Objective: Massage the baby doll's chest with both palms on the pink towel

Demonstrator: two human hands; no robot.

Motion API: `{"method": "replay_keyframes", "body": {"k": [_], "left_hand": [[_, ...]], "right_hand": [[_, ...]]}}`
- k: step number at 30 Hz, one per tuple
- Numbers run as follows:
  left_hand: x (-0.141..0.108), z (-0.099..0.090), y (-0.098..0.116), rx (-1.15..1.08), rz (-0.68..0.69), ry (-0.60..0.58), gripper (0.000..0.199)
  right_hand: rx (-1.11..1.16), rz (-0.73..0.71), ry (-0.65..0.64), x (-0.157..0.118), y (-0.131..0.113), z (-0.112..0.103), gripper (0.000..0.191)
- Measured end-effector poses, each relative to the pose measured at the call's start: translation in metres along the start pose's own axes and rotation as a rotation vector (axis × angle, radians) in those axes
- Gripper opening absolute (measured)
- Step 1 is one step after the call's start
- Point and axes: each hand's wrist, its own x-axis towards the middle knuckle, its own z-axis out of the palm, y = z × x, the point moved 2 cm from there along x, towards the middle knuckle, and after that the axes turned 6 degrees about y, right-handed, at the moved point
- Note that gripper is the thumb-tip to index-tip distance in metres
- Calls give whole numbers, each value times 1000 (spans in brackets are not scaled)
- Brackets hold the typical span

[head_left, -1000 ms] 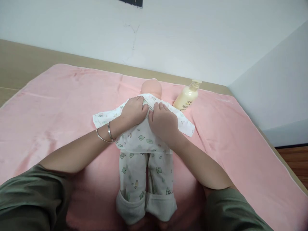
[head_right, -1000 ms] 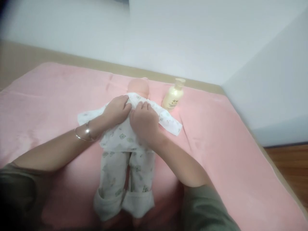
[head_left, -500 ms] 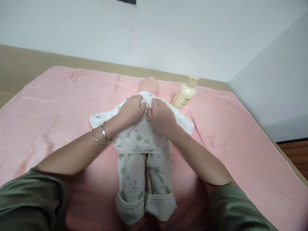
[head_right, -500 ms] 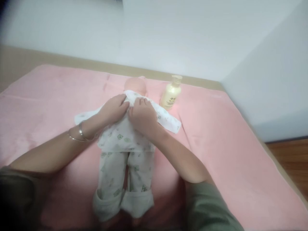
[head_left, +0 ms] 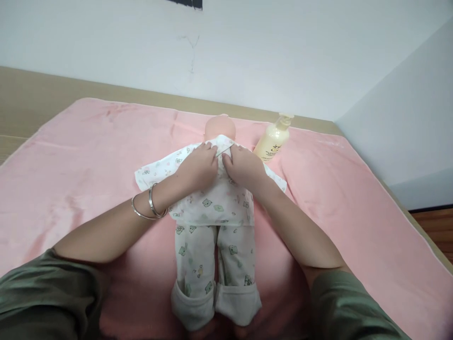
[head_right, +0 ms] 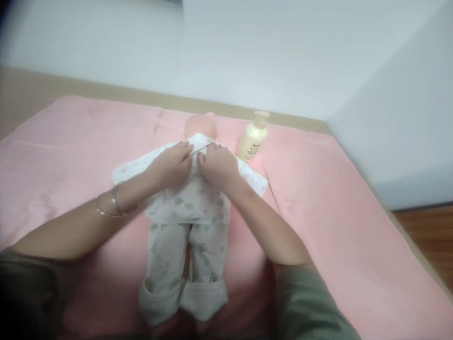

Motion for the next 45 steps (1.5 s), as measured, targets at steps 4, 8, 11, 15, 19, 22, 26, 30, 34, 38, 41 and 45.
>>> {"method": "replay_keyframes", "body": {"k": [4, 8, 11, 15, 19, 22, 26, 30, 34, 38, 41, 45], "left_hand": [[16, 6, -18, -68, -108, 13, 26], [8, 11, -10, -31, -108, 93, 33], [-6, 10, 4, -13, 14, 97, 37], [-8, 6, 7, -41, 49, 50, 37], [6, 2, -7, -103, -98, 20, 28], [13, 1, -17, -198, -226, 5, 24], [11, 1, -14, -139, -197, 40, 23], [-4, 1, 5, 22, -63, 88, 26], [-13, -2, 18, 0, 9, 89, 30], [-2, -2, 7, -76, -80, 46, 27], [10, 3, -6, -111, -187, 63, 26], [13, 13, -14, -165, -221, 136, 26]], "right_hand": [[-52, -88, 139, -18, -19, 5, 33], [46, -19, 117, -5, -8, 10, 29], [99, 6, 66, 11, 5, 10, 32], [31, -46, 58, 11, 7, 10, 35], [-70, -176, 174, -9, -8, 16, 36], [-76, -223, 231, -18, -15, 19, 38], [23, -129, 144, -5, -8, 15, 41], [110, -31, 66, 11, 4, 10, 41], [87, -71, 63, 14, 7, 9, 37], [17, -107, 84, 7, 1, 11, 37], [-66, -166, 148, -8, -10, 10, 37], [-113, -249, 192, -25, -24, 6, 39]]}}
